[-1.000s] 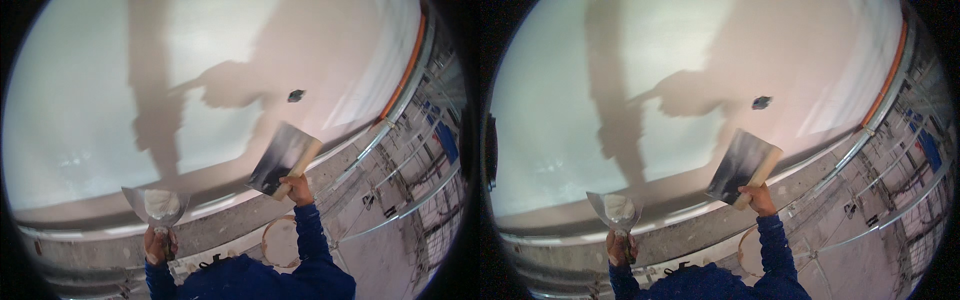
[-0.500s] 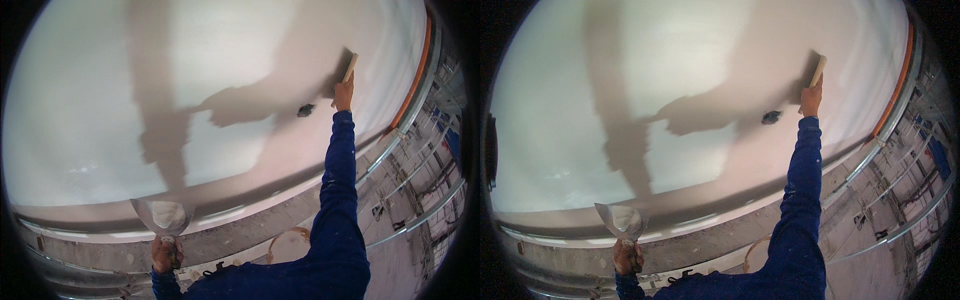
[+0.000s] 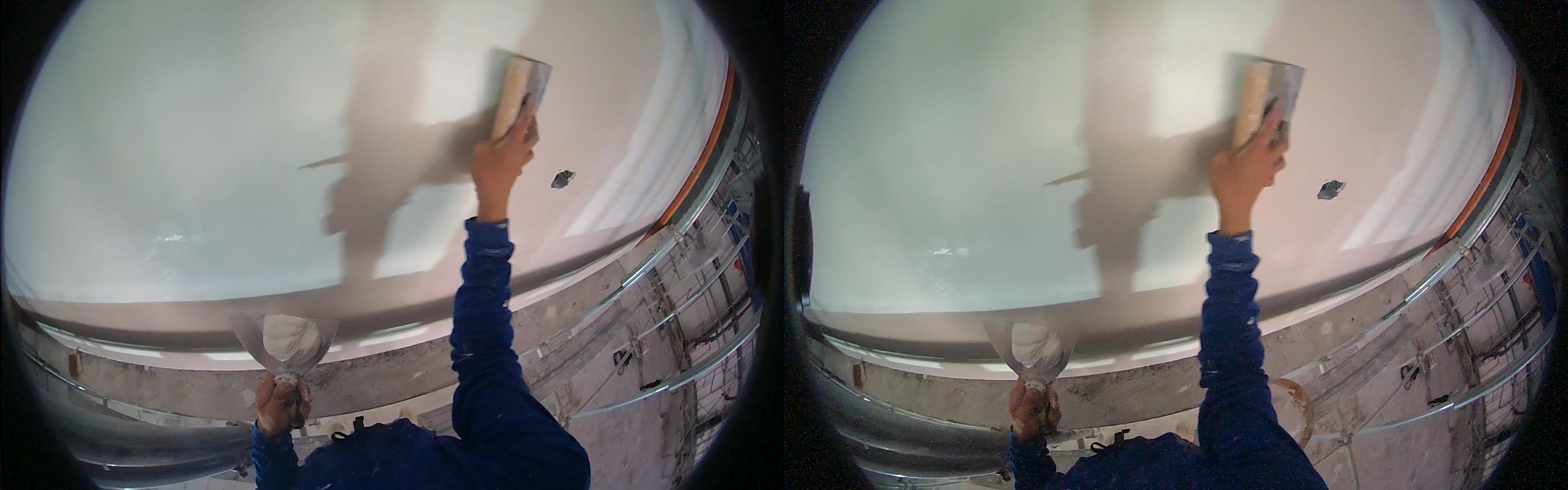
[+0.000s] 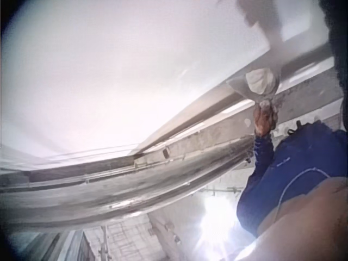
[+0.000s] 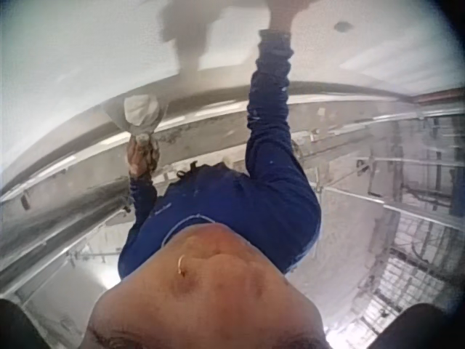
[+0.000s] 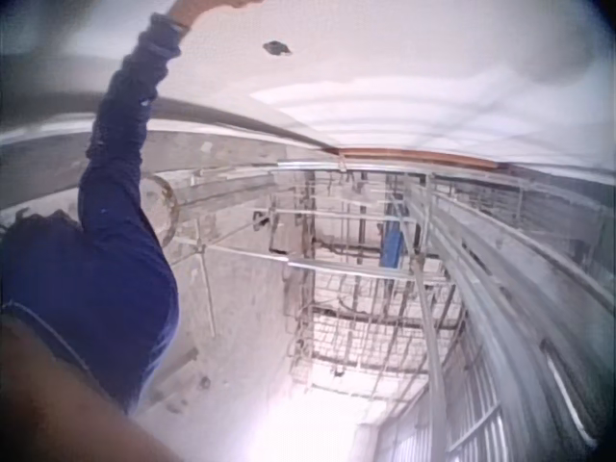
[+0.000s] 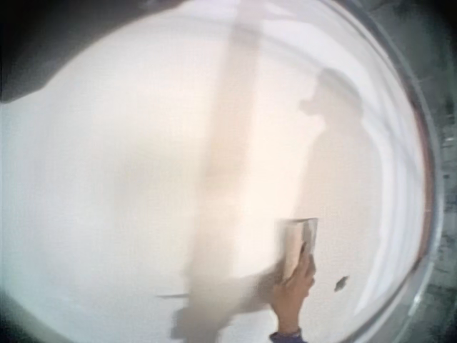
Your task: The person applies plaster to a curved ceiling surface using a trowel and a hawk. They repeatedly scoop plaster from the hawk and spread it onto the ceiling, smoothing the material with the trowel. The person works on a specific section of the ceiling, occasionally repositioning their stance to reach different areas.
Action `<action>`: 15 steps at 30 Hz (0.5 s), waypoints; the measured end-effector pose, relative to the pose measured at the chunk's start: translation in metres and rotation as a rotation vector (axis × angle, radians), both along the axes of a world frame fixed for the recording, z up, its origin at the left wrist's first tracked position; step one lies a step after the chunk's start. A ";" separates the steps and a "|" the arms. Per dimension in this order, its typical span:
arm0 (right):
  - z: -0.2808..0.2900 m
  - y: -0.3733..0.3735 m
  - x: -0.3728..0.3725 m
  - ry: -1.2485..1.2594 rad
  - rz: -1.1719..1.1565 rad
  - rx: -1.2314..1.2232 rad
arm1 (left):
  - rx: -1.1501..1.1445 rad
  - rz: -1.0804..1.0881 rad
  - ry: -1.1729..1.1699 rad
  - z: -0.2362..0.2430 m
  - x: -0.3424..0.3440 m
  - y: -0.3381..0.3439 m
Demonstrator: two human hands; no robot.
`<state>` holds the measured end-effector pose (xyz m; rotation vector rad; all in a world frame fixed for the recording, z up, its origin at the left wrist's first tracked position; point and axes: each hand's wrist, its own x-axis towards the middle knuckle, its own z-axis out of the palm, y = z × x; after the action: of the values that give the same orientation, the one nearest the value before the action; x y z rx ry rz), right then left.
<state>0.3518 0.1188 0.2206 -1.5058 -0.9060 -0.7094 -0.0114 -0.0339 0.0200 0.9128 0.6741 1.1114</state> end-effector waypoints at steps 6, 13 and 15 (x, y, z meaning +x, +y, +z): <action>-0.018 0.012 -0.142 0.037 0.100 -0.068 | 0.057 0.021 -0.006 -0.008 -0.033 -0.005; -0.051 -0.026 -0.233 -0.165 0.666 -0.186 | 0.050 -0.030 0.002 -0.006 -0.053 -0.014; -0.068 -0.055 -0.217 0.190 1.163 -0.181 | 0.039 0.006 0.026 0.003 -0.057 -0.019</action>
<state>0.1345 0.0640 0.1521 -0.9122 -1.4846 0.3639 -0.0679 -0.0526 0.0232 0.9603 0.6792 1.1229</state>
